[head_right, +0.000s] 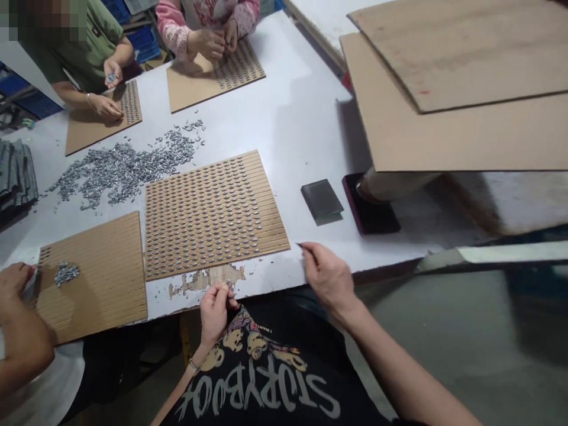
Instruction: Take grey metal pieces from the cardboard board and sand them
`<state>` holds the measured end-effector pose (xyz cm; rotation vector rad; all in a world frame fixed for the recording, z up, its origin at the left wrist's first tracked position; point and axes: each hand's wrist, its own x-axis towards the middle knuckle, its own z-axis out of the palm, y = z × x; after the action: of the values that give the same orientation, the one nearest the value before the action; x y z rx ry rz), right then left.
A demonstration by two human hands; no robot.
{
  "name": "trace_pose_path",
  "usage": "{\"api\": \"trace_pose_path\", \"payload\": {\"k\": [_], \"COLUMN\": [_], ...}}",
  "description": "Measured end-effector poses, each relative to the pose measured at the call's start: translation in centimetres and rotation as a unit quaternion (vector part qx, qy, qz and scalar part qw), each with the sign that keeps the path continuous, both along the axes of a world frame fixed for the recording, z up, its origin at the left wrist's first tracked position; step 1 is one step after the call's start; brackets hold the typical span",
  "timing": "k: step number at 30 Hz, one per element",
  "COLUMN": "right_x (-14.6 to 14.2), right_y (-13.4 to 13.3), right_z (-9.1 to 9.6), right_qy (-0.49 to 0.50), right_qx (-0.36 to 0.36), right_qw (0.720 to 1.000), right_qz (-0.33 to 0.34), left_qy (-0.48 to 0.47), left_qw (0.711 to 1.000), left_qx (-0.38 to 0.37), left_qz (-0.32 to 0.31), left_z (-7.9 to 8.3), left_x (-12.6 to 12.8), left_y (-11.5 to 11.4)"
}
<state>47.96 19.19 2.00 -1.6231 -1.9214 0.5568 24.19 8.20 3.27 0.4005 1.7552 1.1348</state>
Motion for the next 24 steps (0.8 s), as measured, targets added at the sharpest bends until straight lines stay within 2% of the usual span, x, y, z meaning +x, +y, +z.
{"api": "trace_pose_path", "payload": {"k": [2,4,7,9,12,16,20,24], "right_x": [2.6,3.9,3.6,2.6,1.0,-0.6,-0.6,-0.1], "right_y": [1.3,2.2,3.8,5.5,8.7,11.8,12.9,13.3], "right_z": [0.0,0.2,0.6,0.8,0.8,0.5,0.6,1.1], "right_qy": [-0.102,-0.160,-0.161,-0.154,-0.201,-0.270,-0.282,-0.239], "right_qx": [0.027,0.059,0.134,0.157,0.103,0.010,-0.030,-0.064], "right_qw": [0.994,0.985,0.978,0.975,0.974,0.962,0.957,0.967], "right_qz": [-0.033,-0.025,0.010,0.022,0.017,-0.028,-0.054,-0.065], "left_qy": [0.002,0.006,0.011,0.015,0.025,0.033,0.001,-0.016], "left_qw": [1.000,0.999,0.999,0.998,0.997,0.997,0.998,0.998], "left_qx": [0.010,0.015,0.028,0.038,0.047,0.048,0.053,0.069], "left_qz": [-0.014,-0.028,-0.042,-0.051,-0.059,-0.054,-0.022,-0.002], "left_z": [-0.1,-0.3,-0.8,-0.8,0.0,1.3,1.8,1.7], "left_x": [-0.1,-0.3,-0.7,-0.9,-1.0,-1.2,-1.8,-2.6], "left_y": [-0.1,-0.2,0.0,0.1,0.0,-0.7,-1.5,-2.0]}}
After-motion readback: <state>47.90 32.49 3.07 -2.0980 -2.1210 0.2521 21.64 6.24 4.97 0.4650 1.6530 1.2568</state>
